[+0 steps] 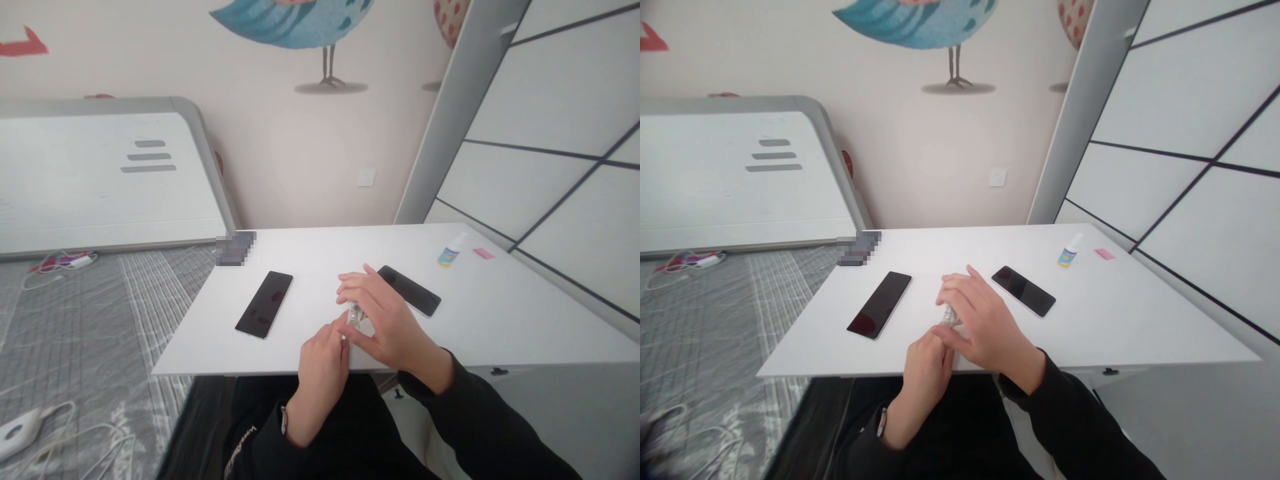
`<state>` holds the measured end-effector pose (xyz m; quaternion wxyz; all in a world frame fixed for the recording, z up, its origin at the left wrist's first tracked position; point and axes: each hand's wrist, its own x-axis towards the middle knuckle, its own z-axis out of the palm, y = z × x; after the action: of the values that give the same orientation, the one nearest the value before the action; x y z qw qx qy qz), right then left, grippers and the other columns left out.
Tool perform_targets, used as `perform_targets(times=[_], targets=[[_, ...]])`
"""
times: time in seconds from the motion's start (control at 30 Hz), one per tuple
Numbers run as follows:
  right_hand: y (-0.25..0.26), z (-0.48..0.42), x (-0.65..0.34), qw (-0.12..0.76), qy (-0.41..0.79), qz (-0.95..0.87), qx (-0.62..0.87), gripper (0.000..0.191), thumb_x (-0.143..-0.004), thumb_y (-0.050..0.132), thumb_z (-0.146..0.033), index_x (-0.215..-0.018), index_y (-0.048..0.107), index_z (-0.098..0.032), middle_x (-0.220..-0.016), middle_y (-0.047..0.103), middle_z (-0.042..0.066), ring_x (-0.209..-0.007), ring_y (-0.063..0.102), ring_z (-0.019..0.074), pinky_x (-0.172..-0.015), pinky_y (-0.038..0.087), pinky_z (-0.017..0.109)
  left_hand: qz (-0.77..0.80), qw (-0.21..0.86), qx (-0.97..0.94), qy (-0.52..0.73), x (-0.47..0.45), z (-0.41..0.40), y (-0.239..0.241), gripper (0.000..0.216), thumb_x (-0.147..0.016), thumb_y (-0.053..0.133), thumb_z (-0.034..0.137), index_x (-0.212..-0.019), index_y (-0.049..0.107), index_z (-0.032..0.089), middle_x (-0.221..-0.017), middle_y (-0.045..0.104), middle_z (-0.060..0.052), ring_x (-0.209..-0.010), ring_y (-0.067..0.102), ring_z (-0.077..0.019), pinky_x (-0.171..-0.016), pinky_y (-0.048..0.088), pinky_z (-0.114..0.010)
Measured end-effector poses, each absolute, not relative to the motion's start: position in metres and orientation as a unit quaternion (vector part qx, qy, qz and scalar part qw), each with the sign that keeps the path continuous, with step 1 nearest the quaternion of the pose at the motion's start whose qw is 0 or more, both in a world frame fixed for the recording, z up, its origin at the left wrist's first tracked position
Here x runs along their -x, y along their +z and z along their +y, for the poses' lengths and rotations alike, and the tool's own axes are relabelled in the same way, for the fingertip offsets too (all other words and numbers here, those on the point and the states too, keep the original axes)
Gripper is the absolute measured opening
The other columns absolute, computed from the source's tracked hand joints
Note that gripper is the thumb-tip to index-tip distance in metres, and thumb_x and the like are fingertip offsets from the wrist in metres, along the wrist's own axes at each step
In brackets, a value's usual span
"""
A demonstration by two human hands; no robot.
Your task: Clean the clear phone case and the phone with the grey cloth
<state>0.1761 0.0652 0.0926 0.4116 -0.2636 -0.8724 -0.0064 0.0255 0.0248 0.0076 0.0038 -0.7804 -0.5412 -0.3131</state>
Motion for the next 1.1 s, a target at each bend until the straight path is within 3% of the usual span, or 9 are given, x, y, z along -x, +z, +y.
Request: perform_targets(times=[0.17, 0.4, 0.5, 0.6, 0.7, 0.77, 0.87, 1.0, 1.1], targets=[[0.091, 0.064, -0.176, 0.436, -0.028, -0.879, 0.192, 0.027, -0.108, 0.044, -0.042, -0.107, 0.06, -0.021, -0.104, 0.073, 0.008, -0.109, 0.07, 0.0213, -0.115, 0.045, 0.045, -0.534, 0.006, 0.783, -0.32, -0.026, 0.024, 0.007, 0.035, -0.099, 0.035, 0.011, -0.118, 0.065, 0.016, -0.08, 0.072, -0.005, -0.072, 0.072, -0.0215, -0.057, 0.051, -0.029], [0.091, 0.072, -0.182, 0.412, -0.038, -0.857, 0.307, 0.056, -0.097, 0.048, -0.07, -0.115, 0.057, -0.018, -0.116, 0.07, 0.017, -0.114, 0.067, 0.0329, -0.115, 0.039, 0.062, -0.515, 0.0, 0.791, -0.33, -0.025, 0.025, 0.016, 0.04, -0.101, 0.036, 0.011, -0.134, 0.058, 0.02, -0.086, 0.074, -0.004, -0.077, 0.072, -0.0205, -0.061, 0.053, -0.027], [0.093, 0.067, -0.18, 0.412, -0.022, -0.868, 0.277, 0.039, -0.102, 0.048, -0.056, -0.11, 0.057, -0.02, -0.107, 0.071, 0.013, -0.111, 0.068, 0.0295, -0.113, 0.043, 0.058, -0.513, -0.001, 0.793, -0.329, -0.025, 0.024, 0.013, 0.04, -0.1, 0.036, 0.011, -0.132, 0.058, 0.018, -0.086, 0.073, -0.004, -0.076, 0.072, -0.0207, -0.061, 0.052, -0.028], [0.096, 0.059, -0.174, 0.424, -0.039, -0.876, 0.226, 0.018, -0.105, 0.048, -0.034, -0.1, 0.059, -0.021, -0.092, 0.071, 0.006, -0.097, 0.07, 0.022, -0.11, 0.049, 0.049, -0.521, -0.001, 0.791, -0.321, -0.024, 0.025, 0.007, 0.034, -0.098, 0.038, 0.009, -0.117, 0.065, 0.017, -0.083, 0.073, -0.005, -0.073, 0.071, -0.0214, -0.058, 0.05, -0.028], [0.1, 0.054, -0.169, 0.43, -0.07, -0.88, 0.188, 0.016, -0.104, 0.049, -0.019, -0.095, 0.062, -0.019, -0.087, 0.07, 0.004, -0.082, 0.067, 0.0166, -0.103, 0.055, 0.04, -0.526, 0.002, 0.79, -0.315, -0.024, 0.026, 0.002, 0.029, -0.094, 0.04, 0.007, -0.094, 0.067, 0.018, -0.08, 0.072, -0.006, -0.071, 0.07, -0.0225, -0.057, 0.05, -0.03], [0.101, 0.054, -0.17, 0.425, -0.085, -0.885, 0.17, 0.017, -0.104, 0.048, -0.016, -0.096, 0.063, -0.019, -0.088, 0.071, 0.004, -0.082, 0.067, 0.0159, -0.103, 0.055, 0.037, -0.527, 0.002, 0.79, -0.314, -0.024, 0.027, 0.002, 0.029, -0.094, 0.041, 0.007, -0.09, 0.067, 0.018, -0.08, 0.072, -0.007, -0.072, 0.071, -0.0228, -0.058, 0.05, -0.03], [0.101, 0.061, -0.175, 0.412, -0.093, -0.888, 0.185, 0.016, -0.104, 0.051, -0.027, -0.099, 0.064, -0.019, -0.093, 0.072, 0.006, -0.088, 0.069, 0.0178, -0.105, 0.054, 0.041, -0.528, -0.001, 0.789, -0.314, -0.024, 0.026, 0.007, 0.03, -0.096, 0.04, 0.008, -0.103, 0.067, 0.017, -0.081, 0.072, -0.006, -0.074, 0.071, -0.0223, -0.058, 0.05, -0.029], [0.096, 0.071, -0.182, 0.406, -0.075, -0.867, 0.277, 0.04, -0.099, 0.053, -0.058, -0.104, 0.061, -0.019, -0.099, 0.072, 0.012, -0.094, 0.07, 0.0259, -0.106, 0.052, 0.054, -0.521, -0.007, 0.792, -0.317, -0.024, 0.025, 0.013, 0.036, -0.098, 0.039, 0.009, -0.125, 0.061, 0.019, -0.088, 0.074, -0.004, -0.079, 0.072, -0.0211, -0.061, 0.052, -0.028], [0.095, 0.072, -0.182, 0.404, -0.053, -0.865, 0.294, 0.043, -0.1, 0.047, -0.059, -0.106, 0.059, -0.018, -0.102, 0.071, 0.013, -0.097, 0.07, 0.028, -0.105, 0.052, 0.056, -0.517, -0.012, 0.793, -0.321, -0.024, 0.025, 0.013, 0.04, -0.098, 0.039, 0.008, -0.132, 0.057, 0.019, -0.09, 0.074, -0.004, -0.08, 0.073, -0.021, -0.062, 0.053, -0.028]])
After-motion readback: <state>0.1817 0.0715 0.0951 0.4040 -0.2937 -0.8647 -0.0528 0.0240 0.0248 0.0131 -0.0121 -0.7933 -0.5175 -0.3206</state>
